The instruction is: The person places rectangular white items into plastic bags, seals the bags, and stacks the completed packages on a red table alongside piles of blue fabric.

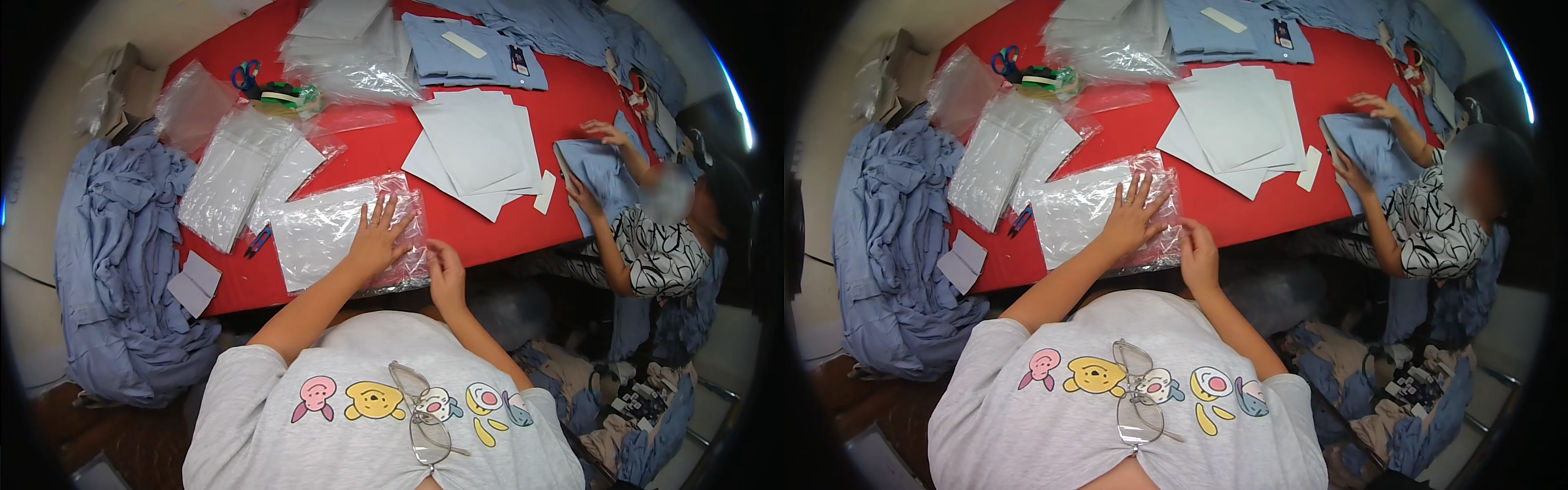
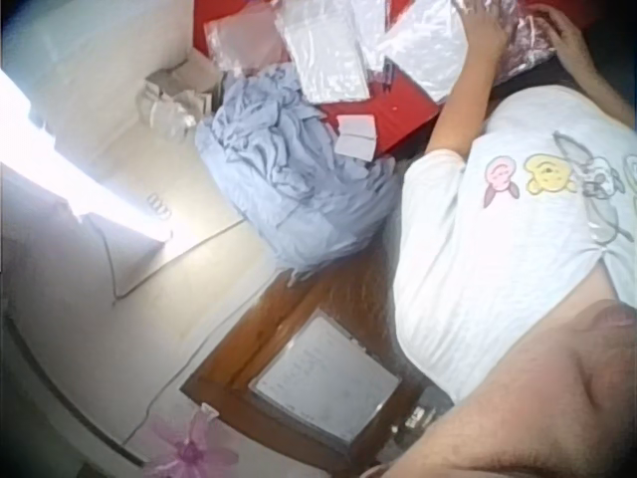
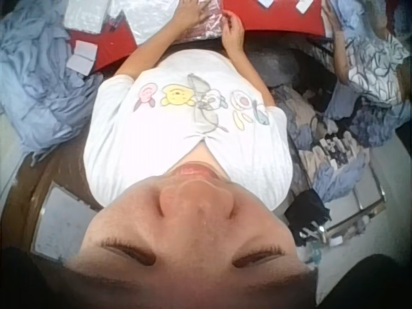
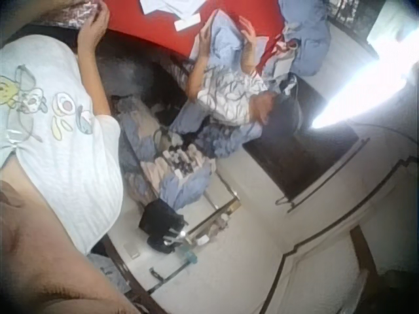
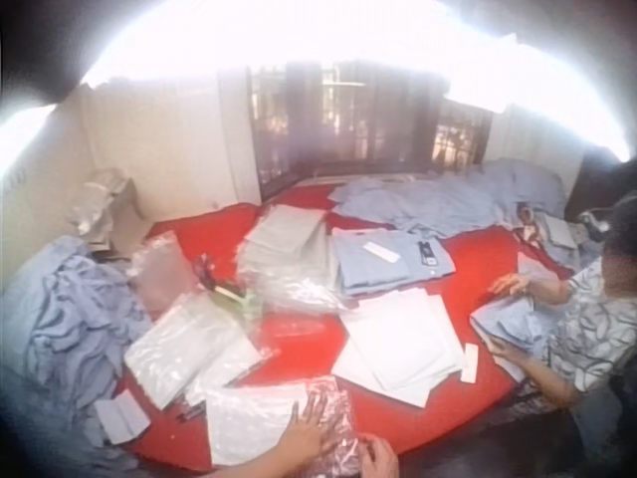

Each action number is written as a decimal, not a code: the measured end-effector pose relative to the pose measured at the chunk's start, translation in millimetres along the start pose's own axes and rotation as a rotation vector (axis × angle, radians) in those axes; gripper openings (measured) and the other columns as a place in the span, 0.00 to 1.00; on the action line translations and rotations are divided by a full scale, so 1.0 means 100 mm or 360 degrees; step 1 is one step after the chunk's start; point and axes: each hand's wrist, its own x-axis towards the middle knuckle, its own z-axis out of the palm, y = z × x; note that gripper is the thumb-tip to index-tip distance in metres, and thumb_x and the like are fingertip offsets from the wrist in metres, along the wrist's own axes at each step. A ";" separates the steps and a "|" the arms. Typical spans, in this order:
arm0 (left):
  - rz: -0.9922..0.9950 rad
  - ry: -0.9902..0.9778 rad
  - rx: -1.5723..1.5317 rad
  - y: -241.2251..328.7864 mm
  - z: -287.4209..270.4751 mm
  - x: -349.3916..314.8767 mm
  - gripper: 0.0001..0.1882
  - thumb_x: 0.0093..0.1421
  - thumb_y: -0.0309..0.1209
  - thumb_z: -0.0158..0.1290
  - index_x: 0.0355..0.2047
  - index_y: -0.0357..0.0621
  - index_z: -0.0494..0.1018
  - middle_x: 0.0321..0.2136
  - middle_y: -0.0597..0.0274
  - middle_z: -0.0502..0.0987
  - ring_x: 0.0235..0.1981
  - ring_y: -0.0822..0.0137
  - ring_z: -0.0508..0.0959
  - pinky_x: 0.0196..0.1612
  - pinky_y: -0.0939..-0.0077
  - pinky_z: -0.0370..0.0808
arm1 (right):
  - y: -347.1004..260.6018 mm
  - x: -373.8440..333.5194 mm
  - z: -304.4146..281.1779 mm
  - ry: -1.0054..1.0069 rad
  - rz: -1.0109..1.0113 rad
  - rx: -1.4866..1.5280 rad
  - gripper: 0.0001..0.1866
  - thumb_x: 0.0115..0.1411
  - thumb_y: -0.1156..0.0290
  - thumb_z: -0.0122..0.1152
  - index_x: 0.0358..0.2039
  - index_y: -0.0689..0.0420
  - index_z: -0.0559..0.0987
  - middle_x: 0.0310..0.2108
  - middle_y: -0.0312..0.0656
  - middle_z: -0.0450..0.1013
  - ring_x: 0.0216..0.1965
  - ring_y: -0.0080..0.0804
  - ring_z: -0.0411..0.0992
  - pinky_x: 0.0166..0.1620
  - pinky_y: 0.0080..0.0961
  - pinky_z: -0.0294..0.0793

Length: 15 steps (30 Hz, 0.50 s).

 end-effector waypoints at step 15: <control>-0.0192 0.0060 -0.1190 -1.03 -0.99 -0.19 0.68 0.48 0.30 0.73 0.84 0.58 0.44 0.82 0.42 0.47 0.83 0.37 0.42 0.82 0.44 0.47 | -1.73 0.49 0.17 -0.0916 -0.0727 -0.0467 0.05 0.58 0.79 0.71 0.35 0.61 0.83 0.39 0.47 0.87 0.41 0.44 0.87 0.45 0.32 0.85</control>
